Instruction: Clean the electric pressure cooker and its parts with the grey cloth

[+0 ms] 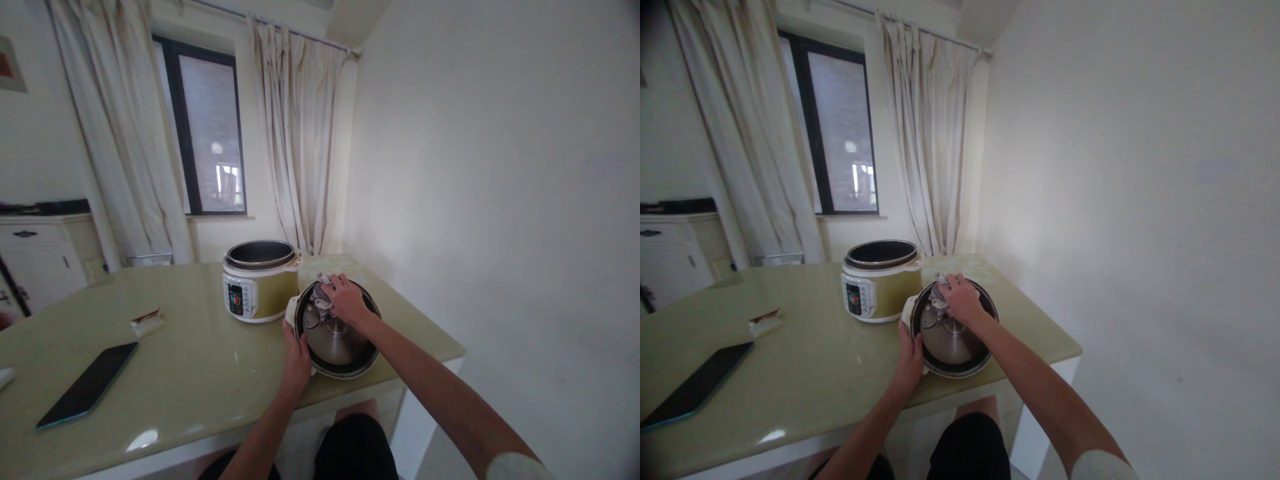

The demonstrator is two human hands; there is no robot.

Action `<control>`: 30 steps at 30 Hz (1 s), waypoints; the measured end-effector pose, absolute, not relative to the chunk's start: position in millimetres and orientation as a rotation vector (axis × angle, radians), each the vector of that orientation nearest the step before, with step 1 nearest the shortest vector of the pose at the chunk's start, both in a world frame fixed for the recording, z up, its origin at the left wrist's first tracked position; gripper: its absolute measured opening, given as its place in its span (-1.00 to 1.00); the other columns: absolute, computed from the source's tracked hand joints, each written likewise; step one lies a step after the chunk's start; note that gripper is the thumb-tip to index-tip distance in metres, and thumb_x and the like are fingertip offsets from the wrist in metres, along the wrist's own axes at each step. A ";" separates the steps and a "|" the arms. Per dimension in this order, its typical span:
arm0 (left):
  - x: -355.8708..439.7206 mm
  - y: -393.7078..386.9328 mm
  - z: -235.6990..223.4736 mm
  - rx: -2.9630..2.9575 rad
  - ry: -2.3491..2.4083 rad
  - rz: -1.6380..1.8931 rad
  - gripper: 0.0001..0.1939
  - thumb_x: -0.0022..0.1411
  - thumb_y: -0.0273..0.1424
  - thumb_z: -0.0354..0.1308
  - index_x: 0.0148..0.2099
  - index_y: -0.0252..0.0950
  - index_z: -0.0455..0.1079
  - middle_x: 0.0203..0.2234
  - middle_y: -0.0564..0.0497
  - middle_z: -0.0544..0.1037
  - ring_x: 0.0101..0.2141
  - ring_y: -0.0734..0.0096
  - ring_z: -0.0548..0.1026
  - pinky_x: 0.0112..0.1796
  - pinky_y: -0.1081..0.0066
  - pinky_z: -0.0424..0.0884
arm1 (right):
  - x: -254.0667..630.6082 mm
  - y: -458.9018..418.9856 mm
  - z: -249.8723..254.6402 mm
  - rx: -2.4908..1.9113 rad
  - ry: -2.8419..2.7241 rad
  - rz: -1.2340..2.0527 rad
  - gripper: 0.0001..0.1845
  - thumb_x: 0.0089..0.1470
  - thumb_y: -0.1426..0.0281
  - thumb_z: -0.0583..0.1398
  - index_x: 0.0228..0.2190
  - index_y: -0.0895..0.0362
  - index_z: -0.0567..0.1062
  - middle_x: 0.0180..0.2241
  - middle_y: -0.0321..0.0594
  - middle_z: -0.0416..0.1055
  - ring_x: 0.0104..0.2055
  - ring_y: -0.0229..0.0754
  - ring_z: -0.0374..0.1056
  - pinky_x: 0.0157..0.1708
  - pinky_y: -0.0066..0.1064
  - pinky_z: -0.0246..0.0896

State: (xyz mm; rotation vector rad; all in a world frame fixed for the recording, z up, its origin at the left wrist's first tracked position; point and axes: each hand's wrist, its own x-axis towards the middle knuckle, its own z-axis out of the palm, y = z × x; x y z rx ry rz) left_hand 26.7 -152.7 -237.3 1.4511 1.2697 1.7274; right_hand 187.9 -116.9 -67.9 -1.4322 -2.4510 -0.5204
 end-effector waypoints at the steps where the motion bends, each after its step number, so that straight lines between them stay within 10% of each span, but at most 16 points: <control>1: 26.7 -152.9 -237.6 1.450 1.275 1.729 -0.25 0.49 -0.25 -0.07 0.55 -0.43 -0.22 0.51 -0.35 0.03 0.50 0.16 0.01 0.45 0.12 -0.04 | 180.9 -116.4 -73.8 -1.344 -2.477 -0.501 -0.47 0.19 0.46 0.26 0.19 0.05 0.46 0.26 0.05 0.30 0.28 0.18 0.13 0.23 -0.03 0.23; 10: 25.5 -153.2 -234.8 1.421 1.295 1.708 -0.24 0.48 -0.27 -0.02 0.54 -0.41 -0.23 0.51 -0.37 -0.02 0.50 0.14 -0.01 0.45 0.10 -0.05 | 173.6 -122.6 -90.7 -1.290 -2.488 -0.454 -0.17 0.07 0.09 0.42 0.32 -0.11 0.34 0.43 0.03 0.05 0.39 0.29 0.00 0.31 0.16 0.04; 18: 25.0 -151.3 -235.6 1.413 1.278 1.739 -0.27 0.46 -0.30 -0.02 0.53 -0.35 -0.20 0.47 -0.34 0.09 0.47 0.16 0.08 0.43 0.11 0.01 | 164.0 -132.2 -92.7 -0.923 -2.831 -0.630 -0.70 0.42 0.34 0.09 0.04 -0.07 0.56 0.29 -0.08 0.28 0.24 0.13 0.17 0.06 -0.03 0.30; 30: 27.6 -153.6 -233.8 1.435 1.338 1.797 -0.25 0.48 -0.27 -0.06 0.55 -0.40 -0.22 0.52 -0.31 0.00 0.51 0.17 -0.05 0.45 0.15 -0.10 | 217.8 -107.2 -53.4 -1.469 -2.568 -0.460 -0.50 0.08 0.47 0.33 0.08 -0.03 0.57 0.27 0.04 0.26 0.23 0.31 0.18 0.02 0.03 0.37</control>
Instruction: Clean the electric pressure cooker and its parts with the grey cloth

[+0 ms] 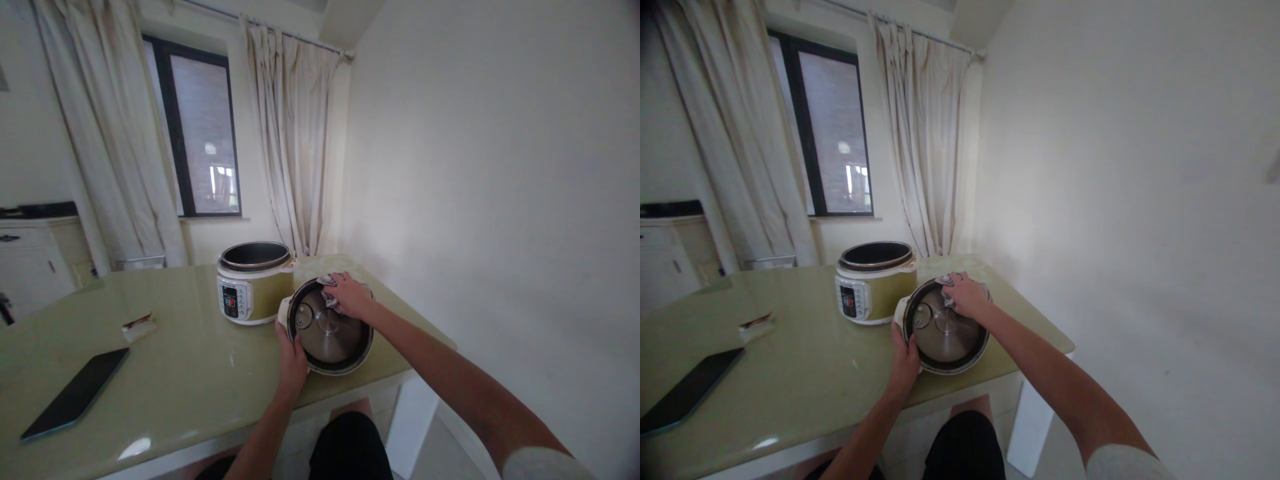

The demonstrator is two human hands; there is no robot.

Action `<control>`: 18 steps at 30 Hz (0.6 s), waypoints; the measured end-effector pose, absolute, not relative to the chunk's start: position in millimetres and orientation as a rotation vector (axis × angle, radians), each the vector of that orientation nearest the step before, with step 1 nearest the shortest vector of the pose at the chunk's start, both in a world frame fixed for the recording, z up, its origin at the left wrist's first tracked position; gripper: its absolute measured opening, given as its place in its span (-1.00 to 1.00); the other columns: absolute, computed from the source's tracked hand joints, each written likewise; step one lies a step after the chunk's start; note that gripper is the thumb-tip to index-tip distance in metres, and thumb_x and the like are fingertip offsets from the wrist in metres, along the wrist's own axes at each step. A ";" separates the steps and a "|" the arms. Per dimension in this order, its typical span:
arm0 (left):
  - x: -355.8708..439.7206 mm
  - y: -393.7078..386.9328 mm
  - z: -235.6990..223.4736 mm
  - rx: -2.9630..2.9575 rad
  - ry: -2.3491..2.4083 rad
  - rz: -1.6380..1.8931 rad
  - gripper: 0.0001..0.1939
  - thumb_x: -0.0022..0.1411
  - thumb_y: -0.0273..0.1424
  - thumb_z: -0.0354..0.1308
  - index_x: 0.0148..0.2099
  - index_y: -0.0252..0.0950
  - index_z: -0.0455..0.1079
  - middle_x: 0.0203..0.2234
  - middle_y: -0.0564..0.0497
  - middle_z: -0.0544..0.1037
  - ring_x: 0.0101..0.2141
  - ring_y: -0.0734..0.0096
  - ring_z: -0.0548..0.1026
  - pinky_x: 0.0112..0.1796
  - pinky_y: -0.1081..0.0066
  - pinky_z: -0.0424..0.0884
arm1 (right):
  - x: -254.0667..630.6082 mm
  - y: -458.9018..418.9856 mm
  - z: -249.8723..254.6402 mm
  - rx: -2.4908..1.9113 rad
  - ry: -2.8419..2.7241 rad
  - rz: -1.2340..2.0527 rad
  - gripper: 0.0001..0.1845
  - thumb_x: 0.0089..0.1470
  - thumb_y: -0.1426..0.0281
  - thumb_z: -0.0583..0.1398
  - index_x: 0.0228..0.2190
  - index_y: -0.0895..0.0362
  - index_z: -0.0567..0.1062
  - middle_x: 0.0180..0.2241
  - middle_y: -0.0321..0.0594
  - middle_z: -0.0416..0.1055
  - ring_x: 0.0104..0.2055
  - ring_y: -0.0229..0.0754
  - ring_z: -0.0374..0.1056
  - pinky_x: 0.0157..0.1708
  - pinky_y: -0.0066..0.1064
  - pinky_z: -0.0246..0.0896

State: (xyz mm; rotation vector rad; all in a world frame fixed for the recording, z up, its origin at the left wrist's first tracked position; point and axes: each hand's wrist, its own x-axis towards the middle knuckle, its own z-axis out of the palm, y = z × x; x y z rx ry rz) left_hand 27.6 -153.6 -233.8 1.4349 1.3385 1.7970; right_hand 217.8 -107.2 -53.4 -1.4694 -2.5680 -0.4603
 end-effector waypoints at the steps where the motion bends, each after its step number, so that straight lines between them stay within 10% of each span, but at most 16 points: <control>1: 28.4 -156.0 -230.5 1.450 1.312 1.806 -0.26 0.49 -0.28 -0.06 0.56 -0.39 -0.21 0.52 -0.30 0.00 0.50 0.17 -0.03 0.45 0.14 -0.09 | 225.7 -110.0 -50.4 -1.542 -2.558 -0.394 -0.47 0.03 0.46 0.35 0.07 -0.03 0.58 0.24 0.04 0.28 0.21 0.32 0.22 -0.01 0.03 0.40; 18: 30.5 -162.5 -220.3 1.434 1.251 1.844 -0.27 0.49 -0.32 -0.04 0.56 -0.36 -0.22 0.52 -0.30 0.00 0.49 0.15 0.03 0.45 0.12 -0.05 | 246.8 -126.6 -69.6 -1.271 -2.729 0.847 -0.44 -0.15 0.51 0.36 -0.03 0.07 0.65 -0.10 -0.27 0.61 -0.02 -0.05 0.52 0.03 -0.33 0.37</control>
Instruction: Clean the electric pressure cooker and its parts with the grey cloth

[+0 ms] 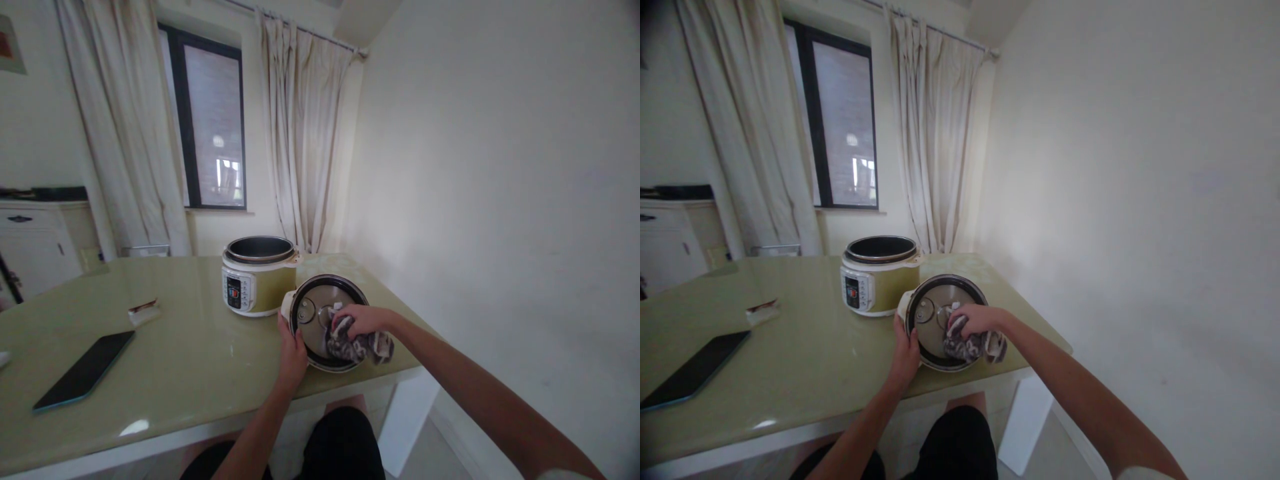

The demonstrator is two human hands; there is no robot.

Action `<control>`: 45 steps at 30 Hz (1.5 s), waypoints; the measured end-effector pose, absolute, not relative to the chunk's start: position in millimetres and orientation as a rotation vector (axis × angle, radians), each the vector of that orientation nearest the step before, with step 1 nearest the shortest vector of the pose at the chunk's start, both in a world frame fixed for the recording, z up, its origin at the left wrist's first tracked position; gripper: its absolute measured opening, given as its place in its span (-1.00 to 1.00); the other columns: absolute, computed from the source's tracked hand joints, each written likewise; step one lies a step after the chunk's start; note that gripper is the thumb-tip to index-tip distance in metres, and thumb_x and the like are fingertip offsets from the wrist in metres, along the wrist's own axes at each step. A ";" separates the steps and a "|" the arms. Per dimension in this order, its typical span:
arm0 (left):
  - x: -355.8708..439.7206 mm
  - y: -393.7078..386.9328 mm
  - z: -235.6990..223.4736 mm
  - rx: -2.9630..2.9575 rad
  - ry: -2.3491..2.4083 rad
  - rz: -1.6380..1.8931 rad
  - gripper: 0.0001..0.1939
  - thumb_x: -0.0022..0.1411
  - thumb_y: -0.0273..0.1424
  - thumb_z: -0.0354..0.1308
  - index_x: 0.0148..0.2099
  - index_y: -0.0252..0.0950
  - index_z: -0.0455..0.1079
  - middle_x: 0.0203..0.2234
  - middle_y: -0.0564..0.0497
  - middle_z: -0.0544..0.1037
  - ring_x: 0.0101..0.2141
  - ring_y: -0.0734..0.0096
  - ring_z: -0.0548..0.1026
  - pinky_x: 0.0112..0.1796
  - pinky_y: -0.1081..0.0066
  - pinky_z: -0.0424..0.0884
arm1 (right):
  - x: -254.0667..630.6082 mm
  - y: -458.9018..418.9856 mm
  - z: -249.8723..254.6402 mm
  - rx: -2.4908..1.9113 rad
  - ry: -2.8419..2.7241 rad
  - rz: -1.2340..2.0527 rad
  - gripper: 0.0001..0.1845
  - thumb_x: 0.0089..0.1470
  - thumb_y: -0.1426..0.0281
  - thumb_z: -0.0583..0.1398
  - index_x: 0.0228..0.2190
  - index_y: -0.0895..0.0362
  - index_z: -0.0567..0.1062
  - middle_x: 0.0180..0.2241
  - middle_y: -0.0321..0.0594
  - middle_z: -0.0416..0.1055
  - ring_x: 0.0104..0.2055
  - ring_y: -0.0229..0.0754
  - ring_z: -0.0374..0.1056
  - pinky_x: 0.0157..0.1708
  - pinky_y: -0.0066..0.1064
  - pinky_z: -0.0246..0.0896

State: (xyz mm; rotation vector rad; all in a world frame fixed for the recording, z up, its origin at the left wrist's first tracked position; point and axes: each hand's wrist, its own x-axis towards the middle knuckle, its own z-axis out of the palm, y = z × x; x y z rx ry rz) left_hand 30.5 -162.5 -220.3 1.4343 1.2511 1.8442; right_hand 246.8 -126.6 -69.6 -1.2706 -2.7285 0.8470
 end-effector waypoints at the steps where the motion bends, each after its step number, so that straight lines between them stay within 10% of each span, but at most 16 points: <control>1: 30.7 -162.6 -219.8 1.429 1.251 1.847 -0.26 0.49 -0.33 -0.04 0.56 -0.36 -0.22 0.52 -0.31 0.00 0.49 0.14 0.04 0.45 0.12 -0.04 | 244.2 -128.6 -72.9 -1.233 -2.685 0.908 -0.43 -0.14 0.48 0.39 -0.01 0.07 0.63 -0.09 -0.28 0.60 -0.01 -0.05 0.51 0.04 -0.33 0.37; 7: 30.6 -164.7 -216.9 1.431 1.258 1.845 -0.26 0.47 -0.35 -0.03 0.55 -0.41 -0.20 0.51 -0.35 -0.01 0.49 0.10 0.02 0.45 0.08 -0.04 | 239.3 -148.9 -72.8 -1.256 -2.734 0.752 -0.08 -0.24 0.04 0.54 0.16 0.02 0.51 0.18 -0.08 0.42 0.24 0.15 0.35 0.28 -0.12 0.21; 12: 30.7 -168.4 -213.1 1.439 1.263 1.824 -0.28 0.48 -0.36 -0.07 0.55 -0.41 -0.22 0.52 -0.33 -0.01 0.49 0.15 0.01 0.45 0.12 -0.05 | 240.0 -168.8 -78.8 -1.437 -2.913 0.355 0.35 -0.51 0.10 0.61 0.34 -0.06 0.29 0.33 0.06 0.15 0.34 0.36 0.17 0.29 0.07 0.15; 23: 29.4 -165.6 -215.8 1.421 1.269 1.801 -0.27 0.46 -0.39 -0.03 0.55 -0.40 -0.20 0.51 -0.34 0.02 0.47 0.14 0.09 0.44 0.12 0.00 | 228.8 -148.0 -93.3 -0.978 -2.863 0.616 -0.10 -0.28 0.40 0.52 0.16 0.08 0.46 0.01 -0.13 0.41 0.04 0.05 0.37 0.10 -0.18 0.29; 45: 25.7 -160.8 -220.9 1.432 1.176 1.809 -0.34 0.57 -0.11 -0.20 0.56 -0.24 -0.16 0.47 -0.30 0.13 0.43 0.16 0.19 0.40 0.10 0.12 | 143.9 -134.1 -91.4 -1.044 -2.381 -0.059 -0.26 0.04 0.44 0.39 0.24 -0.05 0.38 0.27 -0.04 0.24 0.25 0.09 0.18 0.26 -0.07 0.13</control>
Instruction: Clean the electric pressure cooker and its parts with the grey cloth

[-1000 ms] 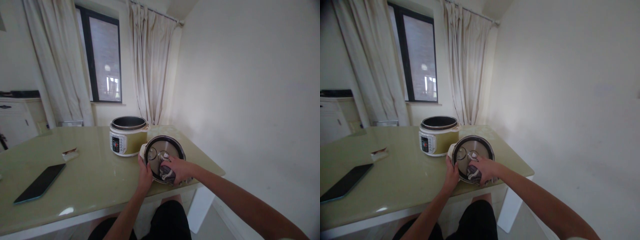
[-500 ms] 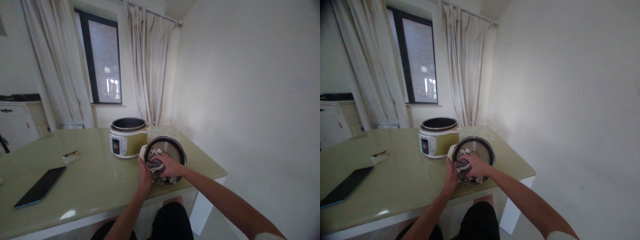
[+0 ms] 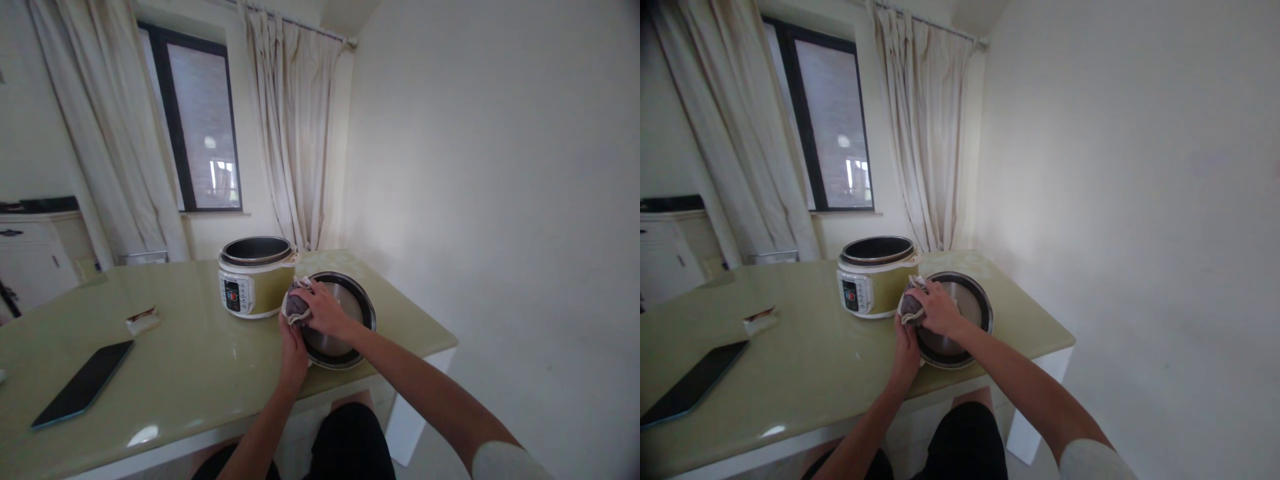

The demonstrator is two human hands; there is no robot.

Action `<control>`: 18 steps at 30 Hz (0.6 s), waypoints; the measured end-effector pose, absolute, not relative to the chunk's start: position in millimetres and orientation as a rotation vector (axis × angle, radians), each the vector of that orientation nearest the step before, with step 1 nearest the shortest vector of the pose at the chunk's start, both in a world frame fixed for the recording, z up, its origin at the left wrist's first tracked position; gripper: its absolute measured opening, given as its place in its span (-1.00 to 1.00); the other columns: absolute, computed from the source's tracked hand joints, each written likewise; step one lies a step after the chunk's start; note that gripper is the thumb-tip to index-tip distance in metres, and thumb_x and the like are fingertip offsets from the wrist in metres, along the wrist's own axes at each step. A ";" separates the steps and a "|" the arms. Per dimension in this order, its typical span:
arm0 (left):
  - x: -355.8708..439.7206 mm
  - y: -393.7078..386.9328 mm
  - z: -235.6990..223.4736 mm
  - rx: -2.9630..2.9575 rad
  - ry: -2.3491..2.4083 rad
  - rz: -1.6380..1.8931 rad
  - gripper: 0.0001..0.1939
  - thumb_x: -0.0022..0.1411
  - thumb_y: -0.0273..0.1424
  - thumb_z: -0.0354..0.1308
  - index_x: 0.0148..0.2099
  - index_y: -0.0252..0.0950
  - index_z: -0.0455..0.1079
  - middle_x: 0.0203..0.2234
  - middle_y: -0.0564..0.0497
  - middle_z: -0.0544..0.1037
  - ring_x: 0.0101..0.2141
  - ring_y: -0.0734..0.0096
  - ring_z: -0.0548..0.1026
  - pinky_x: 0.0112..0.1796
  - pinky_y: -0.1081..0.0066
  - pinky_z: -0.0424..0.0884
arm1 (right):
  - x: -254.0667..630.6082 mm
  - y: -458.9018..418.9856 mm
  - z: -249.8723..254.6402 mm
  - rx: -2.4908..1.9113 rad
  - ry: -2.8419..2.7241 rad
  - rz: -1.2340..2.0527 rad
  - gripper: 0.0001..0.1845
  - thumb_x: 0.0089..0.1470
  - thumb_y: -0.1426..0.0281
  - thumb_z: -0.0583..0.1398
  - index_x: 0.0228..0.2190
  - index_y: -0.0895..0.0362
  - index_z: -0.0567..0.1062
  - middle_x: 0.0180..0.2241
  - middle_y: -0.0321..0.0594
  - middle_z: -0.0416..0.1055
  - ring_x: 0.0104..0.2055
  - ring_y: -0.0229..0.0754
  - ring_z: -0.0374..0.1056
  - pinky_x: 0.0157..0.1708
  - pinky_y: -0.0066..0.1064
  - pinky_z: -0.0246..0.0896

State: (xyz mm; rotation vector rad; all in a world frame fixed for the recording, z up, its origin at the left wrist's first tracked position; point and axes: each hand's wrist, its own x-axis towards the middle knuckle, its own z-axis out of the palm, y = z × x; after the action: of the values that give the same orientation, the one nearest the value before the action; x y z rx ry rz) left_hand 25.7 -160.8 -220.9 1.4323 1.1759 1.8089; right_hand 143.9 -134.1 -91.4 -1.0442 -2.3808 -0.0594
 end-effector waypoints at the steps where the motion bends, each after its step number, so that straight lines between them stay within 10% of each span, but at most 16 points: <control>1: 26.0 -161.0 -220.3 1.450 1.180 1.811 -0.35 0.57 -0.14 -0.19 0.55 -0.26 -0.16 0.48 -0.30 0.12 0.44 0.15 0.17 0.41 0.09 0.10 | 143.1 -133.7 -89.8 -1.081 -2.355 -0.067 -0.26 0.04 0.41 0.41 0.24 -0.06 0.38 0.27 -0.05 0.23 0.24 0.09 0.18 0.25 -0.06 0.14; 18: 29.5 -163.9 -218.0 1.430 1.254 1.810 -0.30 0.48 -0.36 -0.05 0.53 -0.42 -0.17 0.48 -0.38 0.08 0.45 0.15 0.15 0.42 0.13 0.08 | 243.1 -132.3 -64.6 -1.770 -2.250 -0.501 -0.34 0.12 0.44 0.31 0.24 -0.11 0.41 0.29 -0.02 0.20 0.22 0.20 0.16 0.13 -0.06 0.25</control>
State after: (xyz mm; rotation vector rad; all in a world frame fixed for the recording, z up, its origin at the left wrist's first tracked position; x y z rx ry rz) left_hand 29.5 -163.9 -218.0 1.4304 1.2543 1.8095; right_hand 243.1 -132.3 -64.6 -1.7702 -2.2497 -0.5008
